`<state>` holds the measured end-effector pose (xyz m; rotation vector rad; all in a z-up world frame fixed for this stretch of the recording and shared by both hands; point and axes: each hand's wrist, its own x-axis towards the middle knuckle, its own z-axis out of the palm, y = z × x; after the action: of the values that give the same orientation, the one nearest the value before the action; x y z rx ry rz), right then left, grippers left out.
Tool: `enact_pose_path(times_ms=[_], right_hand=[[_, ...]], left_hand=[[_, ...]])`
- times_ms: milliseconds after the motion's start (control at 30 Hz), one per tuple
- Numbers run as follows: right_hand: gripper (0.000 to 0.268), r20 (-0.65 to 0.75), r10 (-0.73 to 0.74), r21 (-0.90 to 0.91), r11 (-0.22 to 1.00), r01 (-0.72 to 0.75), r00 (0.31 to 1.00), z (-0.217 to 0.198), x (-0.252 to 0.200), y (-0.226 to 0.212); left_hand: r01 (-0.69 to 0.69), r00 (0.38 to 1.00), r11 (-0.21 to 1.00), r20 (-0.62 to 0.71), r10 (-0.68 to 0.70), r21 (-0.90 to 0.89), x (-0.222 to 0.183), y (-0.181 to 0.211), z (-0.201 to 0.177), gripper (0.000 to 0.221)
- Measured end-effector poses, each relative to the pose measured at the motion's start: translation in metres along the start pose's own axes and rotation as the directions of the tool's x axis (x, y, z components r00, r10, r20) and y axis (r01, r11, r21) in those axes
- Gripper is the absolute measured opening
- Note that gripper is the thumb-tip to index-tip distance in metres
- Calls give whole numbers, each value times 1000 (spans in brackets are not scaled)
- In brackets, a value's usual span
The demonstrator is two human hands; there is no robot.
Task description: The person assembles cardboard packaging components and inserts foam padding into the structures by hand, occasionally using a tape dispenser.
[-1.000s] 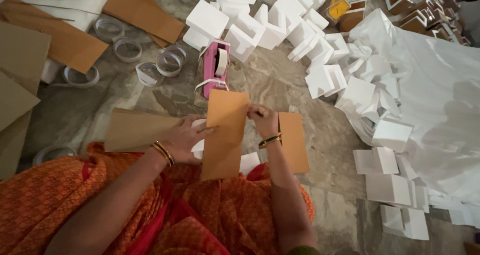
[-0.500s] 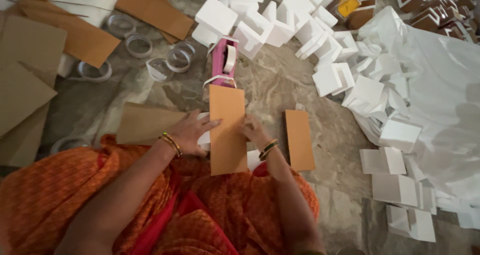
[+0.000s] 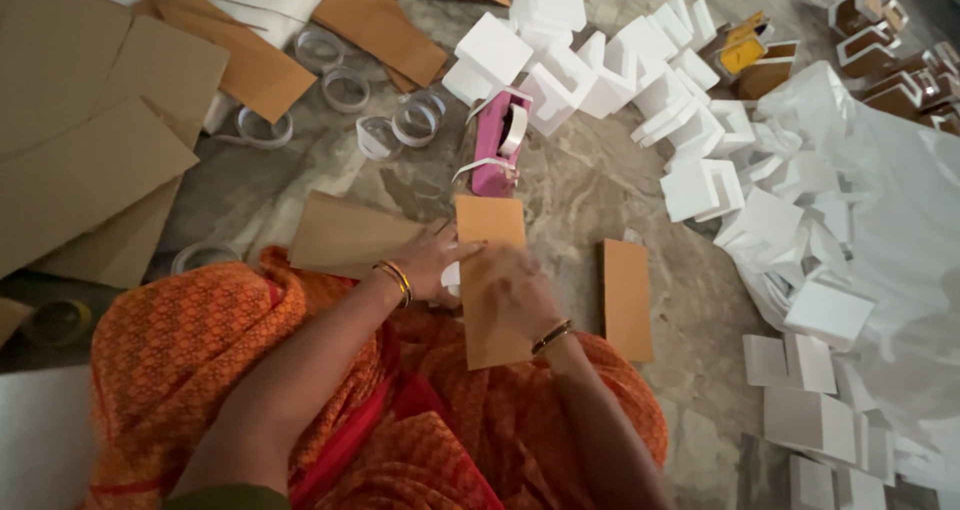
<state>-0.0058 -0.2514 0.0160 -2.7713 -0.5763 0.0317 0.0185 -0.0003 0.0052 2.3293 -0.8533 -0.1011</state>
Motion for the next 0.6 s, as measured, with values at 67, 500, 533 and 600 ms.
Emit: enact_pose_path(times_ms=[67,500,533,600], right_hand=[[43,50,-274,-145,949,278,960,2,-6,-10],[61,526,-145,-152,953,260,838,-24,-4,-11],[85,515,-136,-104,970,220,846,-36,-12,-19],[81,455,-173,-109,963,247,874,-46,-22,-30]], left_hand=[[21,999,998,45,-23,52,-2,5,-4,99],[102,993,981,45,-111,163,4,6,-2,87],[107,992,981,43,-115,160,6,2,-3,87],[56,998,973,-37,-49,223,6,2,8,87]])
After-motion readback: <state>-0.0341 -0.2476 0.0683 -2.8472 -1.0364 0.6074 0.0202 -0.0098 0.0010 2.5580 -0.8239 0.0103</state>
